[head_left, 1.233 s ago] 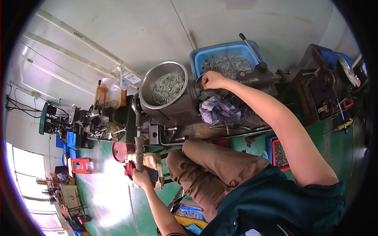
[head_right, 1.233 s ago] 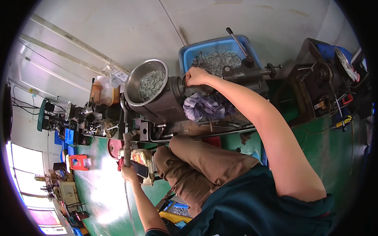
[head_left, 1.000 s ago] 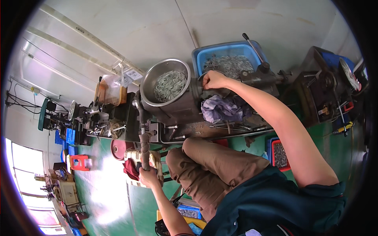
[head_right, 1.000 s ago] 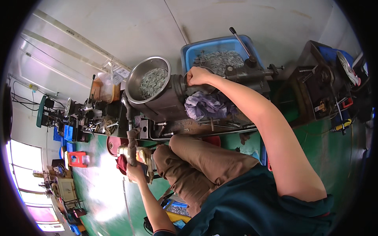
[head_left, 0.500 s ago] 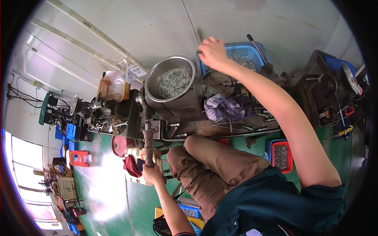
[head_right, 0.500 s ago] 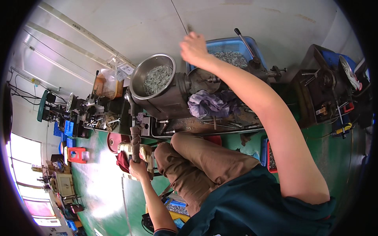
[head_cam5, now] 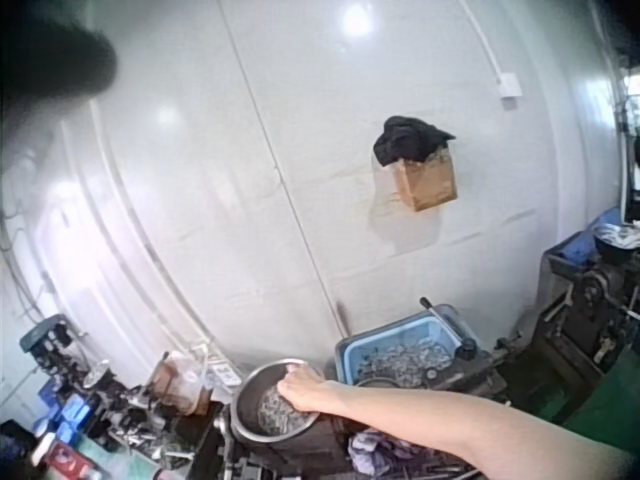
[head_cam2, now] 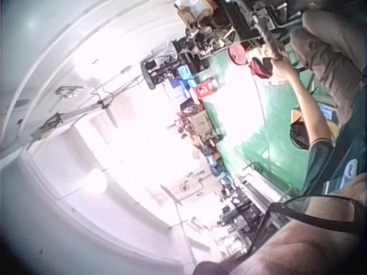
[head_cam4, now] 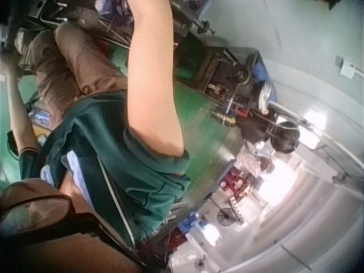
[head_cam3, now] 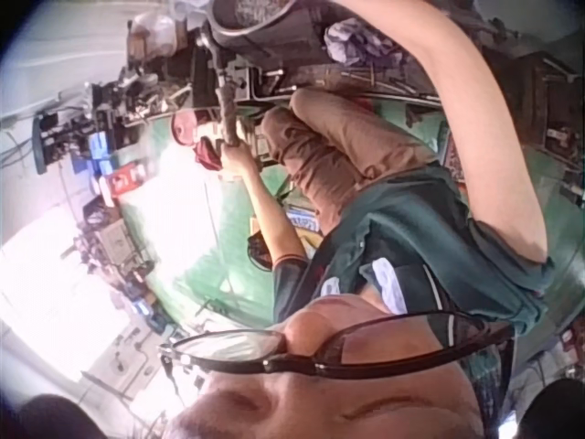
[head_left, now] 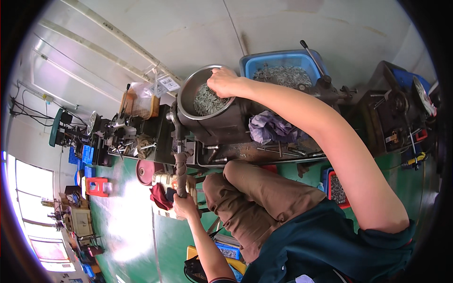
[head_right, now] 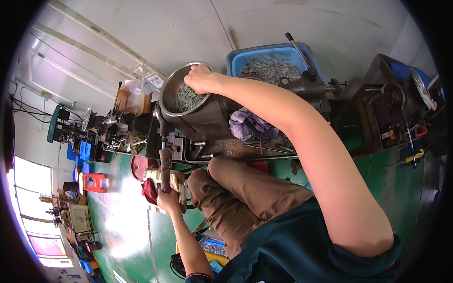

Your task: The person operates a small industrial machine to process small metal components.

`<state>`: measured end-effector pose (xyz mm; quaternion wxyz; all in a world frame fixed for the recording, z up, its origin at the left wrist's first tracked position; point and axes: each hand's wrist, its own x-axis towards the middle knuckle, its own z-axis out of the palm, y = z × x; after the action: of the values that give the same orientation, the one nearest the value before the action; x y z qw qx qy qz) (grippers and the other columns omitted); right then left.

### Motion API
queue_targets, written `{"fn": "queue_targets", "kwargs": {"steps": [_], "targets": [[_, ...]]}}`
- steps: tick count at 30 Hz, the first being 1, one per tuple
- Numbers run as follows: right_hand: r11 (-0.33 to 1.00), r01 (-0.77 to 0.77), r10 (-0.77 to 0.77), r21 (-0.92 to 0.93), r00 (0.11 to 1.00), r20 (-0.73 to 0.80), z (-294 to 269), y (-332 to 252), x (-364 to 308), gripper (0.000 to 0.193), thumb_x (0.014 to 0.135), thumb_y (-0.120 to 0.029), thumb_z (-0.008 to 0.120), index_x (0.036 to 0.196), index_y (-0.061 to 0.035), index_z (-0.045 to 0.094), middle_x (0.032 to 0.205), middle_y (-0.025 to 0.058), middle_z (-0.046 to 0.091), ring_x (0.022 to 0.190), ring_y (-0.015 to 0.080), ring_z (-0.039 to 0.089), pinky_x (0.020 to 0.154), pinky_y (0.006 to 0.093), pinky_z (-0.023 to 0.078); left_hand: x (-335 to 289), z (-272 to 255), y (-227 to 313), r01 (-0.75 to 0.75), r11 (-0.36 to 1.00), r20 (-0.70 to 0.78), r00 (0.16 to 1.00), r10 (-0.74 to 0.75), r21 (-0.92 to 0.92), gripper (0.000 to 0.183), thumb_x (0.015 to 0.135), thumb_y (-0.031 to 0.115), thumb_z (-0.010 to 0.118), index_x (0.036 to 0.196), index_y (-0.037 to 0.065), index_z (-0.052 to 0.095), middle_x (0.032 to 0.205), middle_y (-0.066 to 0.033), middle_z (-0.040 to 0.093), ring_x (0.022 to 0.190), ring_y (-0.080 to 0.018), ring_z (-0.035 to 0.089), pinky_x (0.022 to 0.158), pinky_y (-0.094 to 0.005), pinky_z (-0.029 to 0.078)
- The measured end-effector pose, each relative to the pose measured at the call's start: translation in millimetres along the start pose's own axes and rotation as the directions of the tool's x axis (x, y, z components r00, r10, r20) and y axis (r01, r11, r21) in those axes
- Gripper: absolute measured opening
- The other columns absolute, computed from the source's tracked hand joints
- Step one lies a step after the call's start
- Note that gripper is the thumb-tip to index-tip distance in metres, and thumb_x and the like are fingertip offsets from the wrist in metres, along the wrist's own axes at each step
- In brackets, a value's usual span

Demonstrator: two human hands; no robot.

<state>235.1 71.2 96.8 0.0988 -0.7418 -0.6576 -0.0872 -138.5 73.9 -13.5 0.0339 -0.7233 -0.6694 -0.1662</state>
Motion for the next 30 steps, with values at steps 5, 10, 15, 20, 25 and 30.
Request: {"fn": "queue_targets", "kwargs": {"steps": [5, 10, 15, 20, 25, 30], "targets": [[0.997, 0.016, -0.017, -0.074, 1.000, -0.005, -27.4, 7.7, -5.3, 0.008, 0.057, -0.010, 0.056, 0.061, -0.0054, 0.060, 0.064, 0.0076, 0.058, 0.079, 0.0235, 0.051, 0.066, 0.0361, 0.041, -1.1, 0.2, -1.0, -0.011, 1.000, -0.022, 1.000, 0.011, -0.015, 0.025, 0.059, 0.022, 0.061, 0.072, 0.003, 0.051, 0.066, -0.0168, 0.056, 0.065, -0.0346, 0.054, 0.057, -0.0434, 0.041], [0.977, -0.212, 0.210, 0.000, 0.968, -0.141, -38.8, 62.6, -32.7, 0.009, 0.059, -0.011, 0.053, 0.063, -0.0047, 0.059, 0.063, 0.0098, 0.058, 0.074, 0.0250, 0.053, 0.060, 0.0378, 0.043, -0.6, -2.5, 3.0, -0.014, 1.000, -0.040, 0.999, 0.013, -0.019, 0.024, 0.058, 0.021, 0.061, 0.072, 0.003, 0.052, 0.066, -0.0172, 0.056, 0.064, -0.0350, 0.054, 0.056, -0.0427, 0.041], [0.744, -0.443, 0.378, 0.500, 0.896, 0.231, 12.7, 83.8, -81.1, 0.018, 0.061, -0.021, 0.056, 0.066, -0.0040, 0.060, 0.065, 0.0129, 0.059, 0.063, 0.0257, 0.057, 0.059, 0.0346, 0.044, 0.5, 0.8, -3.5, -0.046, 0.999, -0.057, 0.997, 0.044, -0.028, 0.024, 0.059, 0.021, 0.060, 0.071, 0.003, 0.052, 0.064, -0.0172, 0.056, 0.063, -0.0351, 0.054, 0.056, -0.0430, 0.041], [0.672, -0.457, 0.370, 0.584, 0.889, 0.270, 59.5, 75.7, -103.8, 0.019, 0.061, -0.023, 0.057, 0.068, -0.0050, 0.060, 0.061, 0.0104, 0.058, 0.062, 0.0240, 0.057, 0.058, 0.0327, 0.043, 1.3, 4.8, -4.1, -0.043, 0.999, -0.027, 0.999, 0.043, -0.022, 0.023, 0.062, 0.024, 0.057, 0.069, 0.003, 0.052, 0.065, -0.0172, 0.055, 0.063, -0.0360, 0.053, 0.056, -0.0440, 0.041], [0.692, -0.440, 0.355, 0.572, 0.898, 0.261, 60.4, 71.3, -105.1, 0.018, 0.060, -0.021, 0.056, 0.068, -0.0053, 0.060, 0.061, 0.0093, 0.057, 0.061, 0.0234, 0.056, 0.057, 0.0328, 0.042, -2.3, -4.0, 2.4, -0.008, 1.000, -0.025, 1.000, 0.008, -0.012, 0.025, 0.063, 0.027, 0.057, 0.070, 0.004, 0.052, 0.065, -0.0177, 0.055, 0.064, -0.0366, 0.053, 0.054, -0.0460, 0.040], [0.671, -0.384, 0.264, 0.634, 0.923, 0.279, 65.9, 78.8, -105.7, 0.018, 0.059, -0.019, 0.056, 0.070, -0.0049, 0.060, 0.061, 0.0081, 0.058, 0.059, 0.0204, 0.055, 0.055, 0.0314, 0.041, -1.6, -2.4, 2.6, -0.001, 1.000, -0.029, 1.000, 0.000, -0.019, 0.026, 0.063, 0.029, 0.058, 0.069, 0.004, 0.052, 0.065, -0.0179, 0.055, 0.063, -0.0374, 0.053, 0.053, -0.0473, 0.040]]}}
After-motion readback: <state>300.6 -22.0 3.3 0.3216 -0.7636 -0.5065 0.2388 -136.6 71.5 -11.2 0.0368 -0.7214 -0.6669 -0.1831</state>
